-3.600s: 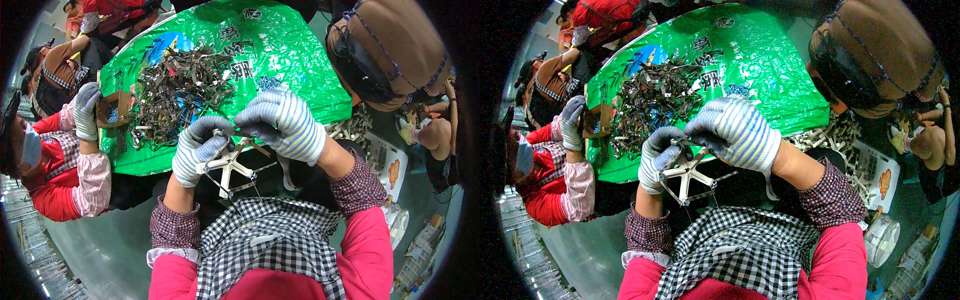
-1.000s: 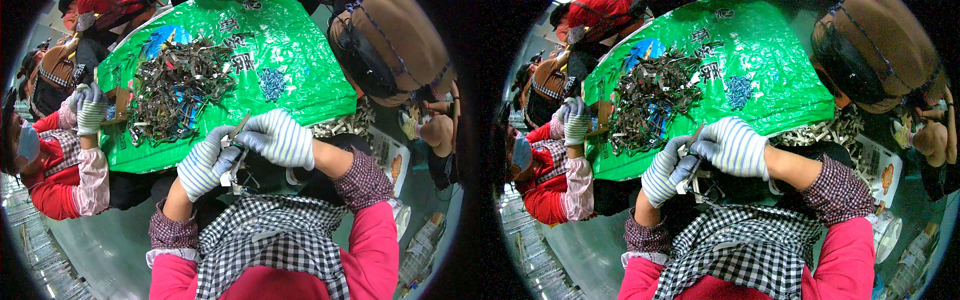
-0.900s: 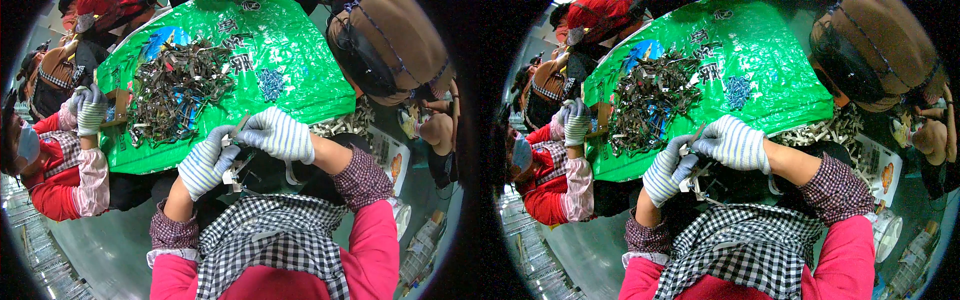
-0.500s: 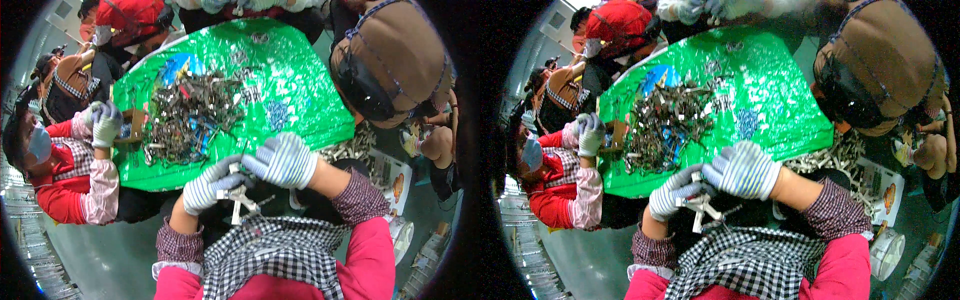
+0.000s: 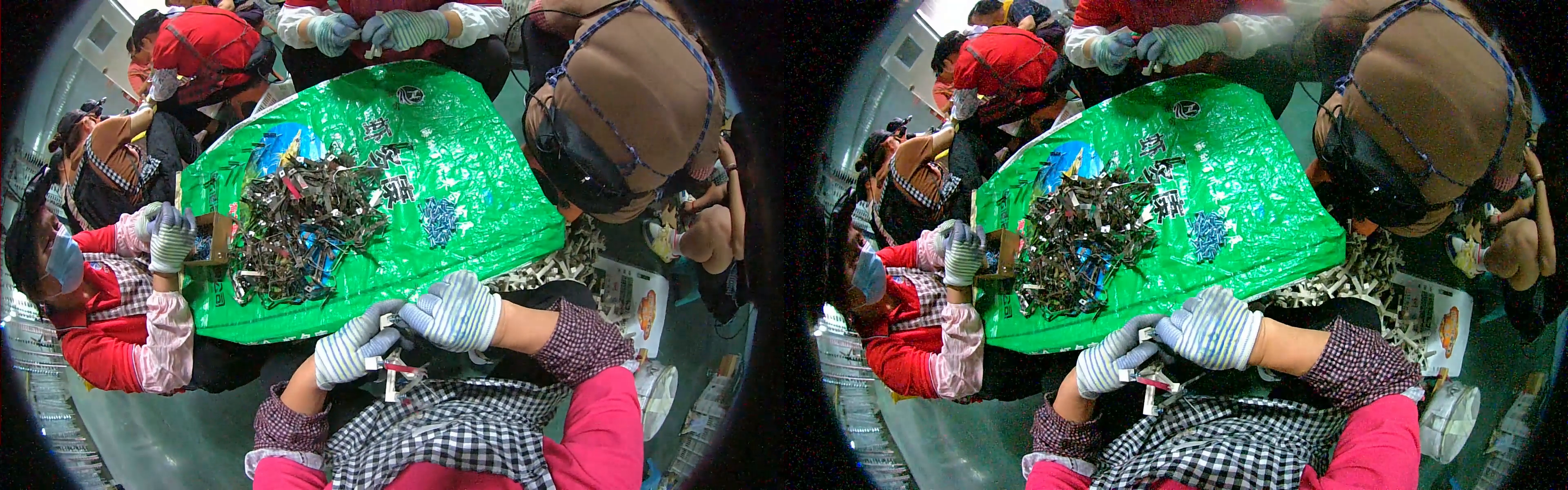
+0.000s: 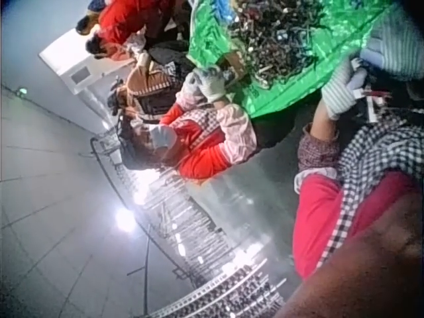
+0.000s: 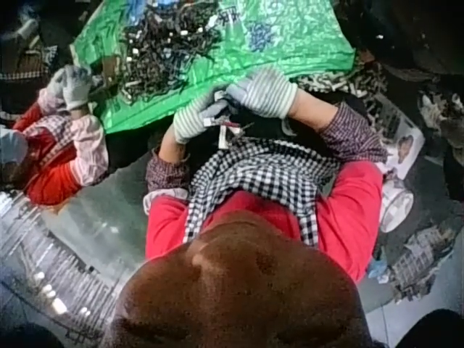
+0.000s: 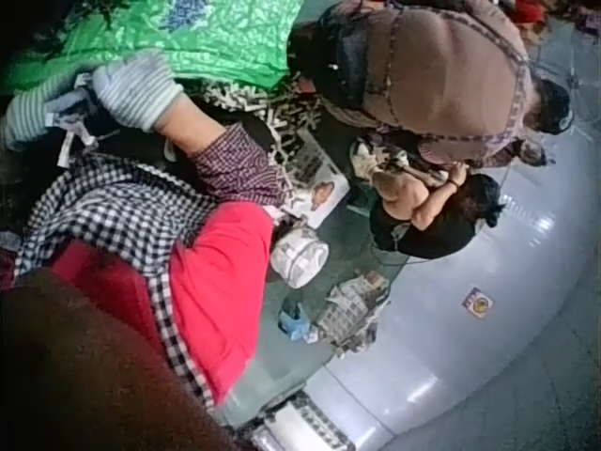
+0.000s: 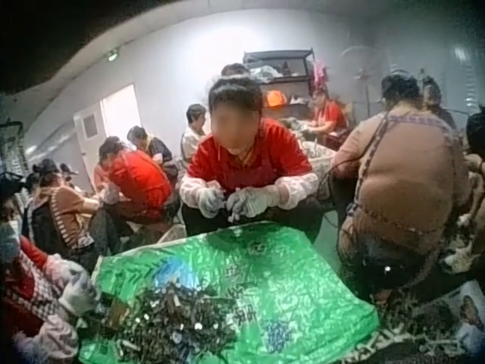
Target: The person assembles parts by attaching metal strips onto the arms of a plastic bracket by hand.
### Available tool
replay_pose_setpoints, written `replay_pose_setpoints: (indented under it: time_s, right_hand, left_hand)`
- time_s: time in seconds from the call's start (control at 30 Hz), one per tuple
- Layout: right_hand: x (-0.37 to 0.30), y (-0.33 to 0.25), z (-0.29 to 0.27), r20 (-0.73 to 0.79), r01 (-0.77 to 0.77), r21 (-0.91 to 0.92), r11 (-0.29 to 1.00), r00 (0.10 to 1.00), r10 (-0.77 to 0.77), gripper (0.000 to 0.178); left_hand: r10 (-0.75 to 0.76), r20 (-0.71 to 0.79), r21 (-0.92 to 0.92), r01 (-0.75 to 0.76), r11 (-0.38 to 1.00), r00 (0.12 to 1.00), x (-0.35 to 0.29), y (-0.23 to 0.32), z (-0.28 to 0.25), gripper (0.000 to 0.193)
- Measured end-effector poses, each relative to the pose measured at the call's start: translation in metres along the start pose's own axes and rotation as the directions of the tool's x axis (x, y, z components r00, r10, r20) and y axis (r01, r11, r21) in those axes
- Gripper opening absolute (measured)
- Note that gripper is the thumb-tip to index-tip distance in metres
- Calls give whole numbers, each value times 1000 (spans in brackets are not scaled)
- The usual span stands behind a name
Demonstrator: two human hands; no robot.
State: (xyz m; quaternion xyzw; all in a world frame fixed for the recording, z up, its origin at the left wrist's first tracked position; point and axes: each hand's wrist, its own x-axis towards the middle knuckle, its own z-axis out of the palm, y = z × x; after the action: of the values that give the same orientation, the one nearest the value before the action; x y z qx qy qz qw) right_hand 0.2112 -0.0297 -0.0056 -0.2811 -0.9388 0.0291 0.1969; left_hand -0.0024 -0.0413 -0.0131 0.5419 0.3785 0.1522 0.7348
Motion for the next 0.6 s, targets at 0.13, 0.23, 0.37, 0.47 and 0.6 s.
replay_pose_setpoints:
  time_s: [0.13, 0.23, 0.37, 0.47, 0.6]
  right_hand:
    - [-1, -1, 14, 213, -435, 604, 668, 895, 391, 20]
    - [-4, 0, 25, 214, -391, 833, 392, 880, 425, 21]
    - [10, 3, 10, 258, -439, 617, 654, 897, 359, 19]
    - [15, 6, -8, 195, -290, 297, 910, 951, 239, 16]
    - [12, 7, -10, 94, 68, -60, 996, 994, -63, 14]
  left_hand:
    - [219, -82, 472, -156, 868, 972, 0, 6, 8, 44]
    - [269, -104, 589, -159, 793, 957, 0, 6, 12, 45]
    - [29, -151, 184, -1, 983, 988, -2, 0, 3, 45]
    - [-84, -20, -253, 76, 964, 996, -2, 18, 2, 41]
    - [-70, -3, -72, 69, 995, 998, -6, 13, 0, 45]
